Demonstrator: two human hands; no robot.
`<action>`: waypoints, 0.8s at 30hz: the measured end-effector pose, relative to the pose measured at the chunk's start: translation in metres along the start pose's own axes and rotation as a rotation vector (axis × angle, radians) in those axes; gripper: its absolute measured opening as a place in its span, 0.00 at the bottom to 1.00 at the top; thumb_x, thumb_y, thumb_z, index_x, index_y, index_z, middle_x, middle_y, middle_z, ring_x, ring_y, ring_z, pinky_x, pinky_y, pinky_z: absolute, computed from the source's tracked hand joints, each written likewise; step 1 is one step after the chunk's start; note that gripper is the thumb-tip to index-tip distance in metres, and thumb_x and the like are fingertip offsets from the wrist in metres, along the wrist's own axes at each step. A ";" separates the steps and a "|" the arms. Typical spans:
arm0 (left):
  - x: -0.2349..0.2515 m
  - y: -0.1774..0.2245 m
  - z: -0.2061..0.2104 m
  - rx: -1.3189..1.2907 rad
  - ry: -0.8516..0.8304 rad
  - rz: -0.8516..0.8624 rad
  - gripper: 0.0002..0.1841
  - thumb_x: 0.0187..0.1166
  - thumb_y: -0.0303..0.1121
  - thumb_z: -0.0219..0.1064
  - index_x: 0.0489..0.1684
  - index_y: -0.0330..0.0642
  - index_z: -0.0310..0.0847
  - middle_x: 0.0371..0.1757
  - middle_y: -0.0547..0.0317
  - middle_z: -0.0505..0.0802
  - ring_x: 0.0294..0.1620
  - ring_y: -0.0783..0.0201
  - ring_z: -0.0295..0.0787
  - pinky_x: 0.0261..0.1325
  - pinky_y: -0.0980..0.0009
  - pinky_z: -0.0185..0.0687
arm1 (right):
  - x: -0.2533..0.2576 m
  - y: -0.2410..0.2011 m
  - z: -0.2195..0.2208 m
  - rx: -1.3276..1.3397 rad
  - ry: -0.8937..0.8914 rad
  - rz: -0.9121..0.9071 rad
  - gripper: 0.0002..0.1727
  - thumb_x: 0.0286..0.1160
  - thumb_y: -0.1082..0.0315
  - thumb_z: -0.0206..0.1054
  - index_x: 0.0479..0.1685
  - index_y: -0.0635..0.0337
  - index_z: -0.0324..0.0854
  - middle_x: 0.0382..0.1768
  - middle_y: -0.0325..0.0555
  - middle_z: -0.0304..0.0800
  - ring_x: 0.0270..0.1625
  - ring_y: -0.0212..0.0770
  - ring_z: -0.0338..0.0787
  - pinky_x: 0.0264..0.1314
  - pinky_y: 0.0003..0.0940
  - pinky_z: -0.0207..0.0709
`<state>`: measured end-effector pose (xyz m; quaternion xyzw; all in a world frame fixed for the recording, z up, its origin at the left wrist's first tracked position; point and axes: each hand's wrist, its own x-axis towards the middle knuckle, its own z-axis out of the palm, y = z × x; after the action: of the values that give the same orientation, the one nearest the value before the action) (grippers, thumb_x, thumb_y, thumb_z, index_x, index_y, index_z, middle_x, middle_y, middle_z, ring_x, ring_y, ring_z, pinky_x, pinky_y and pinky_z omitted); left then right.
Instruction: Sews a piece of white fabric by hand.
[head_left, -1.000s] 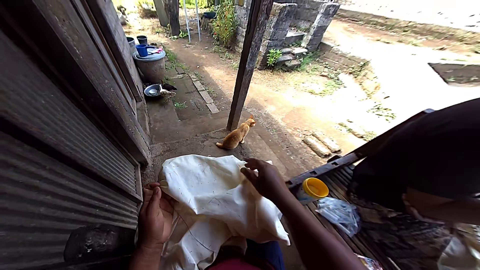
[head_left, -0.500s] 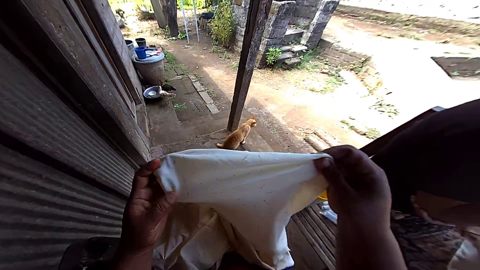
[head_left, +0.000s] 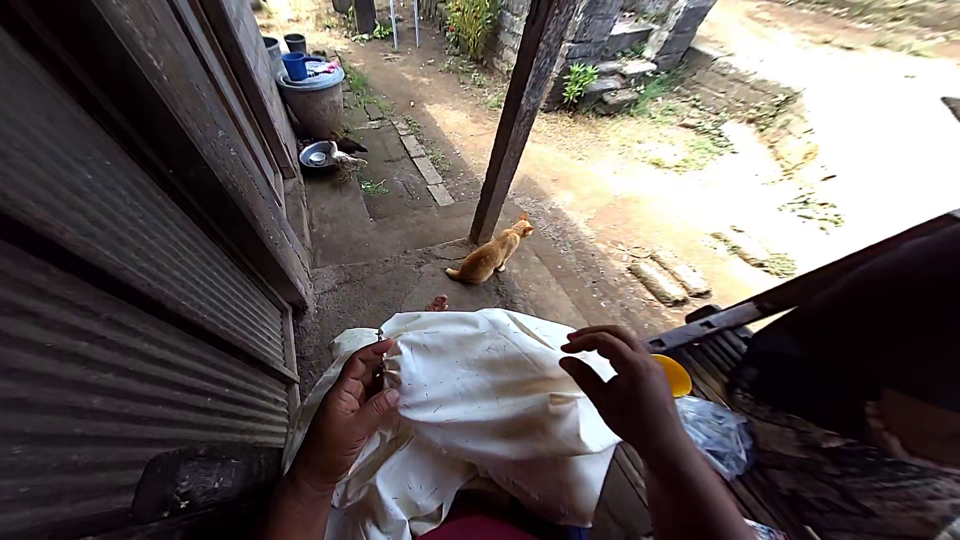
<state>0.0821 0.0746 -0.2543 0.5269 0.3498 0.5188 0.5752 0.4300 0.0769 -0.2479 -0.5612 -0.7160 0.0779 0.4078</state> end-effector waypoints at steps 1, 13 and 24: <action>-0.001 0.001 0.000 -0.027 0.017 0.001 0.29 0.79 0.22 0.64 0.82 0.35 0.63 0.61 0.53 0.91 0.56 0.62 0.92 0.62 0.65 0.89 | 0.002 -0.003 0.004 0.048 -0.030 -0.028 0.11 0.74 0.56 0.71 0.44 0.52 0.91 0.53 0.43 0.92 0.61 0.40 0.88 0.60 0.39 0.83; -0.001 0.001 0.007 -0.086 0.093 0.176 0.24 0.76 0.21 0.69 0.73 0.43 0.77 0.53 0.59 0.93 0.54 0.65 0.92 0.62 0.65 0.89 | -0.010 -0.022 0.045 -0.047 -0.232 0.055 0.18 0.63 0.69 0.70 0.55 0.47 0.91 0.68 0.52 0.86 0.73 0.63 0.80 0.67 0.71 0.70; -0.009 0.017 0.039 0.137 -0.052 0.332 0.24 0.78 0.28 0.72 0.74 0.42 0.76 0.48 0.64 0.93 0.47 0.71 0.91 0.55 0.74 0.89 | 0.006 -0.118 0.062 0.161 0.161 -0.369 0.04 0.76 0.53 0.75 0.37 0.36 0.88 0.58 0.34 0.90 0.72 0.35 0.80 0.82 0.50 0.58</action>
<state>0.1134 0.0547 -0.2315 0.6285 0.2776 0.5678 0.4533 0.3006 0.0614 -0.2188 -0.3906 -0.7632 0.0137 0.5146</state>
